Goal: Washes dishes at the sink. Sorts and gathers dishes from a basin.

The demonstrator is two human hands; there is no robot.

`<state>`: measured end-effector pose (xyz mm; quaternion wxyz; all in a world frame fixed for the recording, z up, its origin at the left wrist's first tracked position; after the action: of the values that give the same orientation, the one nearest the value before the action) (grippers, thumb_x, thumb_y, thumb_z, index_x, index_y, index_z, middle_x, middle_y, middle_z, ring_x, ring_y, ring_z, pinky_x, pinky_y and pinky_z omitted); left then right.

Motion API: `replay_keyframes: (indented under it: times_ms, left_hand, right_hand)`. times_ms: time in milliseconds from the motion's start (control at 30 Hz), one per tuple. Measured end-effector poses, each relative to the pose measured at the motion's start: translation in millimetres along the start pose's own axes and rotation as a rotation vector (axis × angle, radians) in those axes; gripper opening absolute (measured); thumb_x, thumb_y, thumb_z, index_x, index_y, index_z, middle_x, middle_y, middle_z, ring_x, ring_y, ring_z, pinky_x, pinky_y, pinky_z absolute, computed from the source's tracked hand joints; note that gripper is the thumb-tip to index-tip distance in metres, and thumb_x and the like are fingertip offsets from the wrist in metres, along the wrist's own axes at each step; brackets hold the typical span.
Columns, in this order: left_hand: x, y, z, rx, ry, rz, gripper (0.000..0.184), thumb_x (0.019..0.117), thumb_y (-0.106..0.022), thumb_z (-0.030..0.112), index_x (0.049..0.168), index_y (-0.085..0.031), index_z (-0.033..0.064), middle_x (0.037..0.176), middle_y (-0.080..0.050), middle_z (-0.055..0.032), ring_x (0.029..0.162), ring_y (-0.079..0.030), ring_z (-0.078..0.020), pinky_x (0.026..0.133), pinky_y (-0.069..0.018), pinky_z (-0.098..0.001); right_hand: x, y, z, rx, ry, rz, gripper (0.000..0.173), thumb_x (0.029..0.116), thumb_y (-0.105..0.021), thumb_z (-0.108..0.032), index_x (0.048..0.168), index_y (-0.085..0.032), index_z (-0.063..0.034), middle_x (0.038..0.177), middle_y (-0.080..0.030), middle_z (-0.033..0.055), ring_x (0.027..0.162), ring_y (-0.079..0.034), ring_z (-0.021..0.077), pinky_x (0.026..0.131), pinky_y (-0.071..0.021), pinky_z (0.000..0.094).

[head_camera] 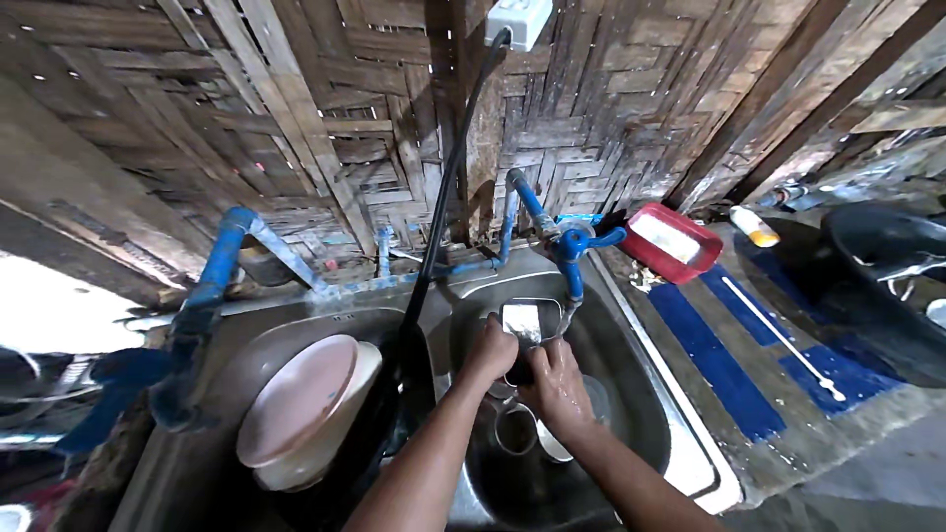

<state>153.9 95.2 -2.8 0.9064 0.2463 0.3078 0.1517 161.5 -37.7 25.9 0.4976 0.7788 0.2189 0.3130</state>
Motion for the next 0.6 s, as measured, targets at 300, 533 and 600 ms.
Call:
replay_keyframes:
  times_ms: [300,533,600]
  left_hand:
    - [-20.8,1.9,28.9,0.088,0.04,0.161,0.052,0.0989,-0.056,0.025,0.146,-0.045,0.0065,0.12,-0.066,-0.0203,0.11,-0.066,-0.0346,0.092,-0.0534,-0.0557]
    - [-33.6,-25.4,37.2,0.046,0.175,0.252,0.049,0.1001,-0.056,0.025,0.144,-0.046,0.0075,0.117,-0.066,-0.0193,0.094,-0.072,-0.0302,0.076,-0.0613,-0.0503]
    - [-35.8,-33.4,36.5,0.017,0.21,0.277,0.044,0.1016,-0.054,0.025,0.141,-0.048,0.0068,0.117,-0.066,-0.0187,0.092,-0.072,-0.029,0.075,-0.061,-0.0491]
  right_hand:
    - [5.4,-7.1,14.9,0.171,0.156,-0.186,0.041,0.083,-0.073,-0.011,0.122,-0.068,-0.0019,0.124,-0.069,0.0165,0.121,-0.064,0.0311,0.106,-0.0517,0.041]
    - [-0.2,-5.0,35.8,0.264,0.332,-0.421,0.045,0.086,-0.067,-0.008,0.131,-0.065,-0.0057,0.131,-0.067,0.0132,0.129,-0.058,0.0319,0.112,-0.0456,0.0456]
    - [1.0,-5.1,41.0,0.265,0.374,-0.5,0.048,0.084,-0.07,-0.008,0.132,-0.064,-0.0064,0.131,-0.066,0.0138,0.13,-0.057,0.0336,0.112,-0.0438,0.0472]
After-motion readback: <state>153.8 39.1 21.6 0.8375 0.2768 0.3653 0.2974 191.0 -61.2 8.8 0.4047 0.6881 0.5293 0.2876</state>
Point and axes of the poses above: each hand's wrist, its own x-axis towards the middle knuckle, its own y-axis out of the back of the hand, z = x × y, the point moved 10 cm from there along x, towards the middle knuckle
